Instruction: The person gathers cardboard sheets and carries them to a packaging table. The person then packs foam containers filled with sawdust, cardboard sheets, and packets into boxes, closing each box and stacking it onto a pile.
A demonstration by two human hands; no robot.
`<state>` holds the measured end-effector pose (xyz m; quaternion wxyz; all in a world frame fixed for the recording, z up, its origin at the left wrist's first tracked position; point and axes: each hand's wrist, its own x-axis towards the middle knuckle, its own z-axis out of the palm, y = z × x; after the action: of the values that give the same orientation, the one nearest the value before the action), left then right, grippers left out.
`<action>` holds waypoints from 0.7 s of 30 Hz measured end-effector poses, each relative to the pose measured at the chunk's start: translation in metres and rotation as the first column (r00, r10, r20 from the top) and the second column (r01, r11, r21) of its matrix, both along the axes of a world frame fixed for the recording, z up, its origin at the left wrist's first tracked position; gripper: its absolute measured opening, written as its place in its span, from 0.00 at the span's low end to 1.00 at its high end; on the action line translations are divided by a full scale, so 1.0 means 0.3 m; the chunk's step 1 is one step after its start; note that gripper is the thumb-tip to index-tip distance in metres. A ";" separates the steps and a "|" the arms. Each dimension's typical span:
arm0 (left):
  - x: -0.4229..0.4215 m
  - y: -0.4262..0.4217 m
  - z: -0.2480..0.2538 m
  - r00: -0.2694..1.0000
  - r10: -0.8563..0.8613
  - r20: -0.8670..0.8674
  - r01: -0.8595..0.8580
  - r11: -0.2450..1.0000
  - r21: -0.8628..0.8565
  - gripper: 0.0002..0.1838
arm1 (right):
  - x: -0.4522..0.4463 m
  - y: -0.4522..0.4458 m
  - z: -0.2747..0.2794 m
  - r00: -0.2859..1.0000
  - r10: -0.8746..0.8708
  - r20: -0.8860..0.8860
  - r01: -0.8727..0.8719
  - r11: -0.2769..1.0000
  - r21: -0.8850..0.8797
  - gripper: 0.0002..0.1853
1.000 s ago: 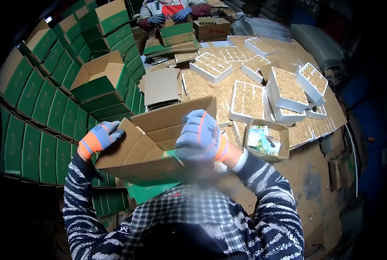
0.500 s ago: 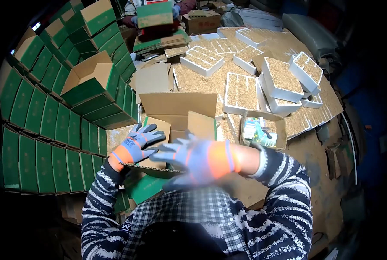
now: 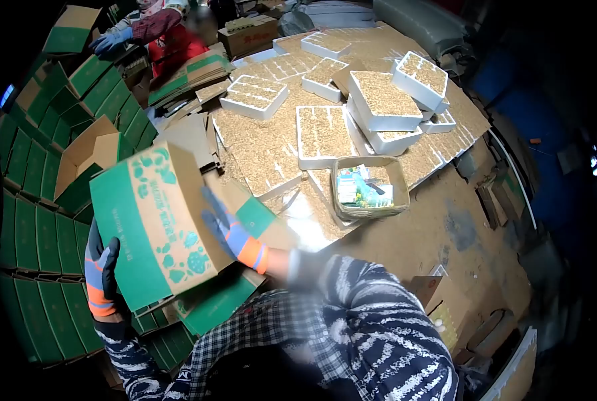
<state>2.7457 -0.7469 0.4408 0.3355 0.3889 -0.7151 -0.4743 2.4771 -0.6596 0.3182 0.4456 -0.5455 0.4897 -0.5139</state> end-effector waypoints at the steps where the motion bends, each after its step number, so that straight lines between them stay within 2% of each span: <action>1: -0.019 -0.032 -0.048 0.994 0.005 -0.110 0.008 0.994 0.112 0.35 | 0.021 -0.016 -0.097 0.989 0.144 0.046 -0.148 0.982 0.116 0.34; 3: -0.023 -0.116 -0.216 0.999 -0.035 0.026 0.029 0.980 0.195 0.37 | 0.027 -0.038 -0.274 0.917 0.375 0.133 -0.398 0.875 0.276 0.31; 4: -0.060 -0.081 -0.232 0.990 -0.042 0.132 0.003 0.959 0.283 0.38 | -0.028 -0.039 -0.336 0.898 0.411 0.159 -0.441 0.841 0.314 0.28; 5: -0.042 -0.107 -0.356 0.963 -0.106 0.249 0.106 0.994 0.016 0.39 | -0.100 -0.047 -0.385 0.931 0.310 0.190 -0.360 0.861 0.358 0.25; 6: -0.045 -0.080 -0.360 0.952 -0.148 0.267 0.124 0.987 0.104 0.39 | -0.196 -0.065 -0.441 0.963 0.087 0.254 -0.189 0.891 0.413 0.23; 7: -0.079 -0.040 -0.328 0.941 -0.196 0.276 0.170 0.979 0.116 0.39 | -0.308 -0.095 -0.507 0.874 -0.262 0.409 0.047 0.884 0.466 0.20; 8: -0.113 0.001 -0.296 0.927 -0.244 0.283 0.216 0.968 0.129 0.39 | -0.430 -0.110 -0.595 0.506 -0.496 0.706 0.179 0.861 0.477 0.18; 9: -0.142 0.030 -0.260 0.911 -0.297 0.287 0.291 0.955 0.065 0.39 | -0.530 -0.166 -0.581 0.313 -0.761 0.568 0.426 0.647 0.632 0.13; 10: -0.145 0.027 -0.274 0.831 -0.332 0.447 0.421 0.899 -0.116 0.39 | -0.612 -0.165 -0.653 0.526 -0.822 0.218 0.729 0.568 0.382 0.12; 11: -0.204 0.054 -0.180 0.767 -0.452 0.455 0.433 0.888 0.152 0.36 | -0.707 -0.228 -0.751 0.410 -0.884 0.225 0.787 0.468 0.403 0.13; 12: -0.244 0.052 -0.147 0.651 -0.534 0.539 0.491 0.838 0.237 0.36 | -0.800 -0.290 -0.846 0.287 -0.930 0.229 0.834 0.360 0.419 0.14; 13: -0.268 0.046 -0.131 0.519 -0.602 0.607 0.531 0.783 0.324 0.35 | -0.901 -0.368 -0.966 0.133 -0.901 0.413 0.732 0.370 0.572 0.18; 14: -0.281 0.040 -0.132 0.462 -0.617 0.637 0.635 0.732 0.248 0.35 | -0.993 -0.443 -1.070 -0.096 -0.844 0.528 0.612 0.368 0.700 0.23; 15: -0.289 0.034 -0.141 0.403 -0.624 0.669 0.729 0.661 0.178 0.34 | -0.986 -0.500 -1.009 -0.194 -0.940 0.281 0.577 0.122 0.808 0.30; 16: -0.290 0.030 -0.150 0.341 -0.625 0.702 0.811 0.574 0.116 0.34 | -0.961 -0.565 -0.954 -0.279 -0.960 0.007 0.515 -0.143 0.845 0.39; 17: -0.291 0.026 -0.153 0.338 -0.642 0.688 0.837 0.539 0.092 0.30 | -0.946 -0.608 -0.930 -0.340 -0.902 -0.266 0.433 -0.401 0.807 0.48; 19: -0.280 0.027 -0.159 0.335 -0.678 0.655 0.880 0.474 0.040 0.23 | -0.939 -0.594 -0.892 -0.320 -0.928 -0.190 0.495 -0.335 0.802 0.47; 20: -0.259 0.024 -0.208 0.297 -0.702 0.648 0.887 0.454 0.086 0.14 | -0.922 -0.562 -0.862 -0.309 -0.943 -0.123 0.581 -0.289 0.761 0.44; 21: -0.250 0.018 -0.217 0.274 -0.709 0.649 0.890 0.443 0.108 0.14 | -0.892 -0.531 -0.796 -0.289 -0.956 -0.050 0.663 -0.237 0.710 0.42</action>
<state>2.6708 -0.7416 0.3757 -0.1538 0.0478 -0.9344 -0.3179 2.2096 -0.8189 0.0794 0.1383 0.3321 0.6684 -0.6510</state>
